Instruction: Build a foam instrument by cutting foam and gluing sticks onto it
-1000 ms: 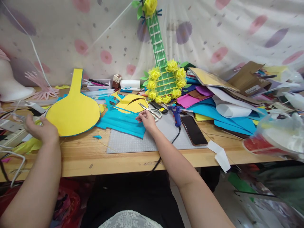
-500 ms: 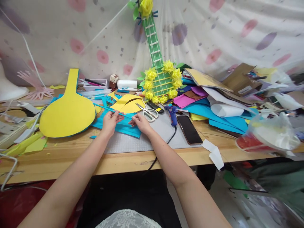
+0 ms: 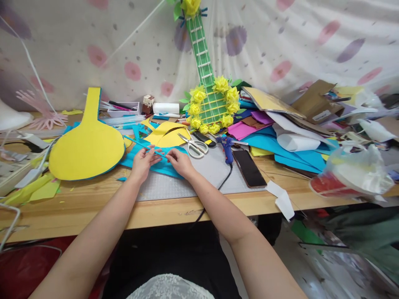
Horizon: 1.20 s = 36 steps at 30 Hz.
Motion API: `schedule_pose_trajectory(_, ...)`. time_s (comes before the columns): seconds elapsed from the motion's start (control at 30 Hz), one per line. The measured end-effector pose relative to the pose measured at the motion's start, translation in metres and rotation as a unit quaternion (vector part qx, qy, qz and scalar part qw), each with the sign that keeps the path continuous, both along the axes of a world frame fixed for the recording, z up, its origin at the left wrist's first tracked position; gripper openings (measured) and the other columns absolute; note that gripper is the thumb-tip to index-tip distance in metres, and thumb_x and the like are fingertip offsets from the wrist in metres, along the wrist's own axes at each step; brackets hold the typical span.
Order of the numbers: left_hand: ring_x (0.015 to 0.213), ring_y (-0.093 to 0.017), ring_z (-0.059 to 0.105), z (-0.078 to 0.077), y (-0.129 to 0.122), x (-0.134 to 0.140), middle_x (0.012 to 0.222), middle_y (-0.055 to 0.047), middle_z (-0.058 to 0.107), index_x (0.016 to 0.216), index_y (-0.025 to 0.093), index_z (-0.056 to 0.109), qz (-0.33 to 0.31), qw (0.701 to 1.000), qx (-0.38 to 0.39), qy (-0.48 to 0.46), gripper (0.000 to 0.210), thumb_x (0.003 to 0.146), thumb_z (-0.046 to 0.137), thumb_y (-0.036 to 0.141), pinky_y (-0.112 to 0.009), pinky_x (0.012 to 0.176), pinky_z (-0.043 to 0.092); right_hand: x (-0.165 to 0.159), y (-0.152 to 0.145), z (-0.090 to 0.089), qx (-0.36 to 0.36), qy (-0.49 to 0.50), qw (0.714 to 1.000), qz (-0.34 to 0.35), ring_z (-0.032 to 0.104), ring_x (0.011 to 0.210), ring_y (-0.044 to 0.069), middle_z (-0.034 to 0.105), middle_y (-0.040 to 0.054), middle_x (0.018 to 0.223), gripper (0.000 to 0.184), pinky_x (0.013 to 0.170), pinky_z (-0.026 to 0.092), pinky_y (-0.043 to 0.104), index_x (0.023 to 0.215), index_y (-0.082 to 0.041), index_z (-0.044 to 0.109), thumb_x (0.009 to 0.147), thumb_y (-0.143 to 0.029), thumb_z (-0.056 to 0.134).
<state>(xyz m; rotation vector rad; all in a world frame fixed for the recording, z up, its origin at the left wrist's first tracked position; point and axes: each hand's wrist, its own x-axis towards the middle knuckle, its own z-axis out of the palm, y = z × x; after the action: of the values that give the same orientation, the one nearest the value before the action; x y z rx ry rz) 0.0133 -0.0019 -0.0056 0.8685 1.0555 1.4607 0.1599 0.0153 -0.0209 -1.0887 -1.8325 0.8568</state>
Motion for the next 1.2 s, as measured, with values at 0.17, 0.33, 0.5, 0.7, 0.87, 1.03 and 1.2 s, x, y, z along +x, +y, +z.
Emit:
schedule_pose_trajectory(0.17,0.069,-0.011,0.064,-0.004,-0.004,0.005,0.084,-0.007,0.067,0.084,0.013,0.053,-0.015,1.0,-0.009,-0.005,0.021,0.073,0.062,0.029,-0.029,0.07,0.054,-0.004,-0.001,0.0,-0.005,0.008,1.0,0.0,0.052,0.061,0.012,0.058,-0.0016,0.065,0.018,0.061,0.039,0.025,0.075,-0.021,0.051,0.082,-0.037,0.047)
schedule_pose_trajectory(0.33,0.054,-0.011,0.061,-0.004,-0.003,0.004,0.062,-0.002,0.064,0.068,0.014,0.048,0.029,0.999,-0.025,0.031,0.024,0.067,0.067,0.028,-0.027,0.059,0.054,-0.001,-0.002,-0.002,-0.021,-0.006,0.999,0.024,0.052,0.057,0.012,0.057,-0.0022,0.061,0.023,0.059,0.039,0.025,0.075,-0.021,0.052,0.082,-0.042,0.046)
schedule_pose_trajectory(0.5,0.051,-0.013,0.061,-0.004,-0.002,0.001,0.055,0.0,0.061,0.065,0.015,0.045,0.048,0.998,-0.004,0.044,0.03,0.064,0.069,0.034,-0.028,0.056,0.054,0.002,-0.002,0.0,-0.028,-0.017,0.999,0.041,0.051,0.055,0.011,0.057,-0.0022,0.06,0.028,0.058,0.04,0.025,0.073,-0.021,0.053,0.083,-0.044,0.043)
schedule_pose_trajectory(0.7,0.052,-0.015,0.062,-0.008,0.0,0.002,0.052,0.001,0.059,0.066,0.017,0.045,0.048,0.997,0.007,0.063,0.033,0.062,0.069,0.039,-0.03,0.055,0.054,0.003,-0.005,0.003,-0.022,-0.031,0.996,0.082,0.05,0.058,0.011,0.06,-0.0012,0.062,0.029,0.058,0.039,0.025,0.072,-0.02,0.058,0.081,-0.046,0.047)
schedule_pose_trajectory(0.87,0.062,-0.015,0.064,-0.005,-0.002,0.001,0.072,-0.002,0.063,0.074,0.016,0.048,0.017,0.998,0.014,0.053,0.033,0.066,0.063,0.045,-0.027,0.055,0.054,0.004,-0.003,0.001,-0.043,-0.018,0.997,0.064,0.049,0.053,0.011,0.059,-0.0015,0.059,0.031,0.055,0.038,0.025,0.068,-0.02,0.055,0.081,-0.047,0.046)
schedule_pose_trajectory(1.03,0.064,-0.012,0.063,-0.003,0.0,-0.001,0.079,-0.001,0.06,0.077,0.017,0.05,0.06,0.997,0.027,0.029,0.03,0.067,0.063,0.043,-0.025,0.057,0.054,0.004,-0.003,0.0,-0.05,-0.038,0.996,0.062,0.047,0.052,0.011,0.06,-0.0012,0.059,0.032,0.053,0.037,0.024,0.067,-0.02,0.056,0.081,-0.048,0.046)
schedule_pose_trajectory(1.2,0.064,-0.011,0.061,-0.005,0.004,-0.006,0.068,0.002,0.056,0.072,0.018,0.049,0.099,0.995,0.027,0.019,0.028,0.065,0.065,0.039,-0.025,0.057,0.055,0.019,0.0,0.015,-0.058,-0.084,0.991,0.092,0.054,0.058,0.011,0.064,-0.0009,0.066,0.029,0.058,0.04,0.024,0.083,-0.02,0.061,0.079,-0.047,0.05)
